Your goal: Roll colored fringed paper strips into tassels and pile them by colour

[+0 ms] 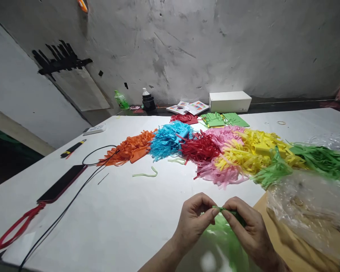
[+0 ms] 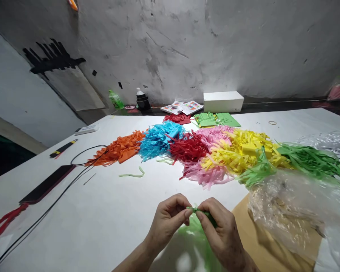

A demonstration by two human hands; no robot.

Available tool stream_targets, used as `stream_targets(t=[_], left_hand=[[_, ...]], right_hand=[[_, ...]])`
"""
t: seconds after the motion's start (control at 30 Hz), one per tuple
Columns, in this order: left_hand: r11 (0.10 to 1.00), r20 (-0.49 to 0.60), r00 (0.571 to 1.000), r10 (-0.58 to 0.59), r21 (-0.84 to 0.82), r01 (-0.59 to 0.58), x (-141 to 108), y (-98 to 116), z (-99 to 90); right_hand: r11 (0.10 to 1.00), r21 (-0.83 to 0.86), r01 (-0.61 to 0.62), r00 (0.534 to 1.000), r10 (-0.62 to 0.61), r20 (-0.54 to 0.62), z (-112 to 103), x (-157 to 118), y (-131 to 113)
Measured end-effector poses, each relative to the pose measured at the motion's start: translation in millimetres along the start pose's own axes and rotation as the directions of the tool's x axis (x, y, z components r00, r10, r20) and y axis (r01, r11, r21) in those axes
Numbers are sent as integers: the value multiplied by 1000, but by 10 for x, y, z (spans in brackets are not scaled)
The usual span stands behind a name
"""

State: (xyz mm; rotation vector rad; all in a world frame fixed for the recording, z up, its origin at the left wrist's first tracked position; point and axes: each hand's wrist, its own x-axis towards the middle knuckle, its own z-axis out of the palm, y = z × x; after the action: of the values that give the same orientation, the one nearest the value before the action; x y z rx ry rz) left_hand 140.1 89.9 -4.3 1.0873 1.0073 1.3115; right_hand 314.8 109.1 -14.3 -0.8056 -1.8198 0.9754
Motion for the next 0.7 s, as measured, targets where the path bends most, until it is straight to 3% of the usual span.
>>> stream_targets(t=[0.23,0.3,0.37,0.47,0.6,0.7], left_hand=[[992,-41,998,40,-116,-45,-26,-98,120],[994,-65,994,85,-59,-89,-25,-104,112],[989,-71,988,138,71,-133,-18,-95,87],[918,-10,973,230,333,-214,-13,-71,60],[796,108,955,277,531,-291,-25,-63,82],[795,128,963,239,543,-269,-38,-64,118]], right_hand=[[946,195,-258,966,254,44,118,-10,12],[971,139,-196,980,189,64,101,1,17],[999,25,-40,999,40,7,47,20,6],[984,-124,127,987,-138,-83,-45,46,-24],[964,-210,161,987,-161,17,-74,55,-45],[957,-225,186,981,-192,-3,-41,41,-37]])
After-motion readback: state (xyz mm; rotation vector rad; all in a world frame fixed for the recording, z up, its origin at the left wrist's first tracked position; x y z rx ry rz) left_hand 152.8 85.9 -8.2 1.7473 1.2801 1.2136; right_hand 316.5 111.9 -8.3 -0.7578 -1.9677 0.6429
